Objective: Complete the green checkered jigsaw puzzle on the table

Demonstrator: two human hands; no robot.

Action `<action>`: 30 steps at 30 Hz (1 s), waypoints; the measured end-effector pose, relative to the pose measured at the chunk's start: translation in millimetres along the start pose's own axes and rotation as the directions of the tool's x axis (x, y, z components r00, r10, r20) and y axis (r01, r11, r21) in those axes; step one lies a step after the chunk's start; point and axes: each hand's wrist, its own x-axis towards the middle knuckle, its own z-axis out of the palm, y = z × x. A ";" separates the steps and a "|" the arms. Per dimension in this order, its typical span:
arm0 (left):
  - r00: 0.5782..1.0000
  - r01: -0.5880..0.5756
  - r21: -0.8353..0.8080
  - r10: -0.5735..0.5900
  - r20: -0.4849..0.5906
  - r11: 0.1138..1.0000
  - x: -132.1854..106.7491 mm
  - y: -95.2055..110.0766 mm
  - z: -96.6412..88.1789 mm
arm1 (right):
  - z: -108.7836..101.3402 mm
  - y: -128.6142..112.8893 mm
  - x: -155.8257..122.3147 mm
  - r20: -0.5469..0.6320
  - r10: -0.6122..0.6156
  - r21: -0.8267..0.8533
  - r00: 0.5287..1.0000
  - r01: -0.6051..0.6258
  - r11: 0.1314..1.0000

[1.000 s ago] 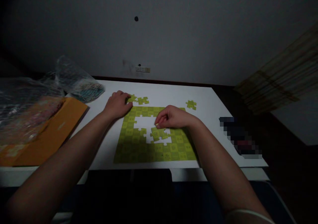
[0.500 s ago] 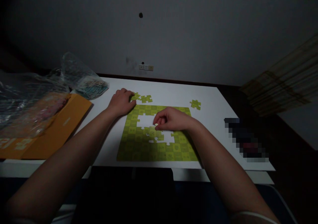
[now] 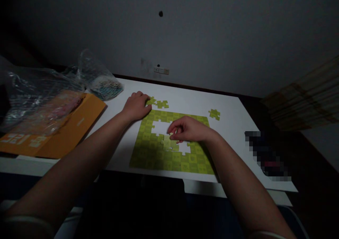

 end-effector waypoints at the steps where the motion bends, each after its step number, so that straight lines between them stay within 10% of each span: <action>1: 1.000 0.000 0.001 0.000 0.000 1.000 0.0 0.0 -0.1 | 0.1 -0.2 0.2 0.002 -0.004 -0.015 1.000 0.004 1.000; 22: 1.000 0.020 -0.006 -0.020 0.007 1.000 1.6 0.2 -1.0 | -1.2 -1.7 -1.9 0.002 0.018 -0.066 1.000 -0.017 0.998; 30: 1.000 0.014 -0.002 -0.014 -0.006 1.000 3.7 -0.9 0.8 | -32.0 -2.8 -23.8 -0.059 -0.147 0.051 0.987 0.150 0.987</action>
